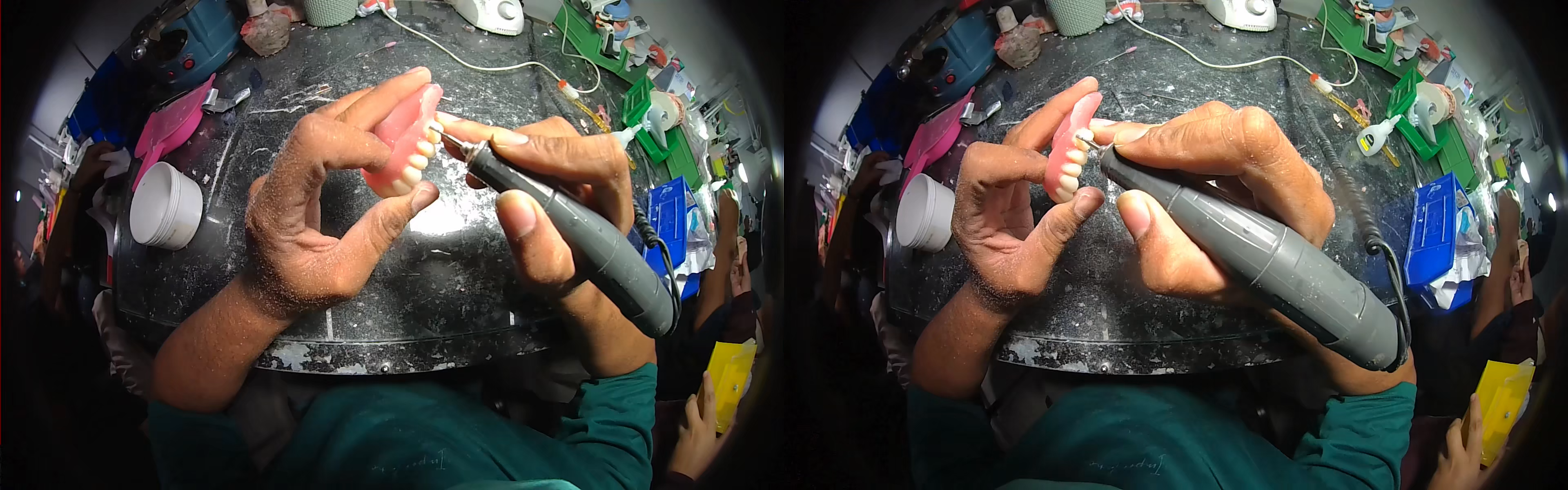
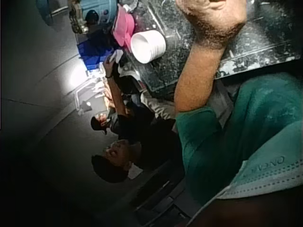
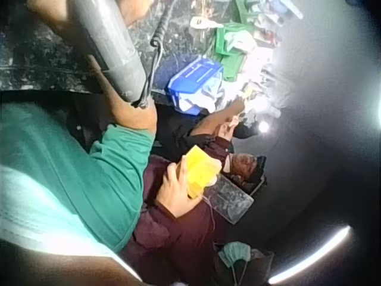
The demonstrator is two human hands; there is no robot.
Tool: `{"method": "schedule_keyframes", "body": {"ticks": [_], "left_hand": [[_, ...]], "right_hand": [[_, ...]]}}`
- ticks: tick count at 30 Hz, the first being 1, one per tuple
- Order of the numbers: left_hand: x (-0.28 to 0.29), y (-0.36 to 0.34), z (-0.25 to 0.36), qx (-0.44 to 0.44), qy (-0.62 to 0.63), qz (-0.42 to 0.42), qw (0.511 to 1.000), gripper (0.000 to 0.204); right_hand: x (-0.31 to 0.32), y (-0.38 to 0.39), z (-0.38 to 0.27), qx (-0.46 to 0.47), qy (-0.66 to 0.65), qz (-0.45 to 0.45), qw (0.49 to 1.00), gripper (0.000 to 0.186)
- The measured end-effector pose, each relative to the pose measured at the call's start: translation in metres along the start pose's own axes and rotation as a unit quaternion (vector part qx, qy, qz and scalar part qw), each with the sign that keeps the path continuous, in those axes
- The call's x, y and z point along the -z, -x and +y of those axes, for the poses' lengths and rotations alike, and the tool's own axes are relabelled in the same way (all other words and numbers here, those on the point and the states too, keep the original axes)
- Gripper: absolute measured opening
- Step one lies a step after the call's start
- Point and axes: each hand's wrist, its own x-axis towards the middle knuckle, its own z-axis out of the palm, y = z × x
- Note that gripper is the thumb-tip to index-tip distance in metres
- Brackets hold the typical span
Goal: The person grinds a denture using a rotary tool, changes the bit on the rotary tool, and carves around the denture teeth with the rotary tool.
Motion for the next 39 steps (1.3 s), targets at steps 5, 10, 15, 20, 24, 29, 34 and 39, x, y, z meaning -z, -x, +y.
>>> {"method": "schedule_keyframes", "body": {"ticks": [5,10,15,20,24,29,34,39], "left_hand": [[0.0001,-0.0001,-0.0003,-0.001,-0.001,0.000,1.000,0.037],[-0.0003,-0.0010,-0.0004,-0.005,-0.002,-0.001,1.000,0.038],[-0.0003,-0.0002,0.0003,0.002,0.004,0.004,1.000,0.038],[0.0007,-0.0007,0.0002,0.000,0.000,-0.002,1.000,0.038],[0.0006,0.0011,0.0003,0.006,0.012,0.010,1.000,0.038],[0.0013,-0.0011,-0.0009,-0.004,0.000,-0.002,1.000,0.038],[0.0008,-0.0012,-0.0020,-0.007,0.008,0.003,1.000,0.038],[0.0003,-0.0015,-0.0009,-0.005,0.009,0.004,1.000,0.038]], "right_hand": [[-0.0001,0.0001,0.0003,0.000,0.007,-0.004,1.000,0.033],[0.0000,0.0003,-0.0013,0.001,0.011,-0.003,1.000,0.033],[0.0006,-0.0007,-0.0013,0.002,0.011,-0.009,1.000,0.032],[0.0009,-0.0003,0.0010,0.021,0.022,-0.011,0.999,0.031],[-0.0004,-0.0012,-0.0023,0.019,0.028,-0.032,0.999,0.031],[0.0007,-0.0009,-0.0016,0.006,0.014,-0.010,1.000,0.031],[-0.0009,-0.0017,-0.0038,-0.002,0.026,-0.005,1.000,0.032],[0.0026,-0.0026,0.0004,0.031,0.027,-0.022,0.999,0.031]]}}
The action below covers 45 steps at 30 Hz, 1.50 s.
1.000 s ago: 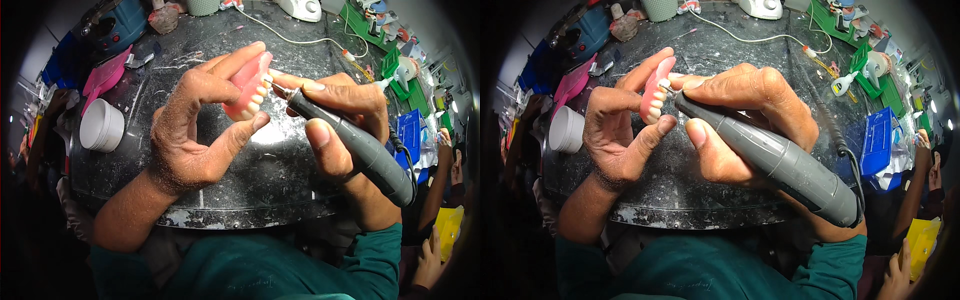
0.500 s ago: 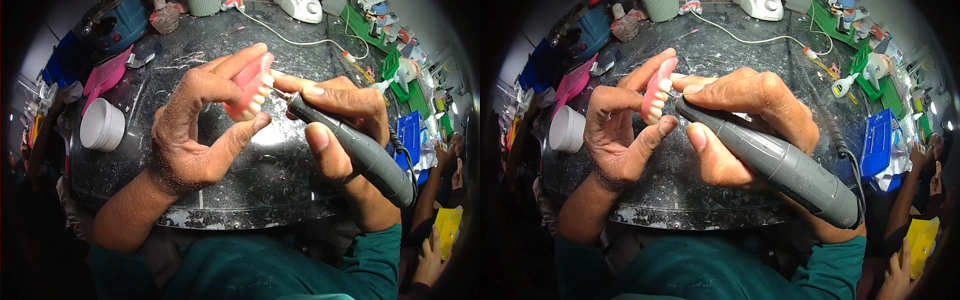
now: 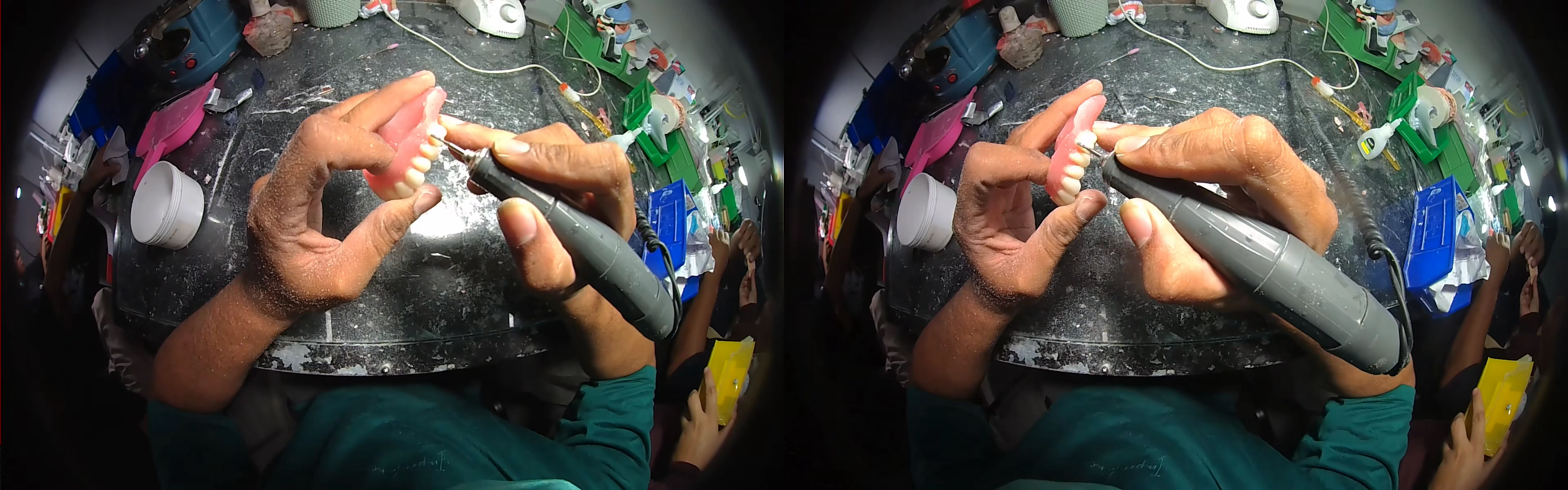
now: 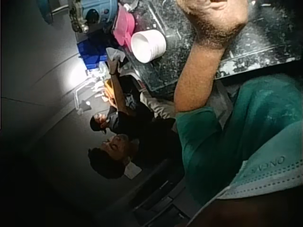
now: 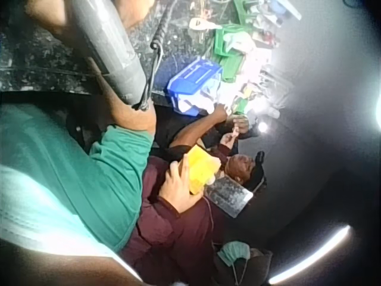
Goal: The person grinds a denture using a rotary tool, changes the bit on the rotary tool, and carves around the denture teeth with the rotary tool.
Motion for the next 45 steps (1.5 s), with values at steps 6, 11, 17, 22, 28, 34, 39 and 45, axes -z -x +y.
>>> {"method": "schedule_keyframes", "body": {"ticks": [6,11,17,22,28,34,39,45], "left_hand": [[0.000,0.001,0.000,0.005,0.013,-0.007,1.000,0.039],[0.000,0.001,-0.006,-0.031,0.005,-0.015,0.999,0.040],[0.000,0.001,-0.009,-0.046,0.011,-0.019,0.999,0.039],[0.000,0.000,-0.008,-0.041,0.006,-0.023,0.999,0.039],[0.002,0.000,-0.005,-0.033,-0.018,-0.027,0.999,0.040],[0.004,0.000,-0.002,-0.026,-0.033,-0.032,0.999,0.041],[0.003,0.000,-0.001,-0.021,-0.025,-0.028,0.999,0.040],[0.003,0.002,-0.002,-0.019,-0.024,-0.020,0.999,0.041]], "right_hand": [[0.002,0.000,0.001,0.008,-0.003,-0.018,1.000,0.032],[-0.005,0.005,-0.009,-0.042,-0.040,0.042,0.997,0.031],[-0.006,0.004,-0.016,-0.059,-0.037,0.042,0.997,0.031],[0.000,0.004,-0.014,-0.045,-0.035,0.019,0.998,0.031],[0.001,0.003,-0.011,-0.049,-0.027,0.009,0.998,0.031],[-0.001,0.003,-0.010,-0.051,-0.039,0.019,0.998,0.032],[-0.001,0.004,-0.008,-0.044,-0.041,0.027,0.998,0.032],[0.000,0.002,-0.008,-0.032,-0.032,0.007,0.999,0.032]]}}
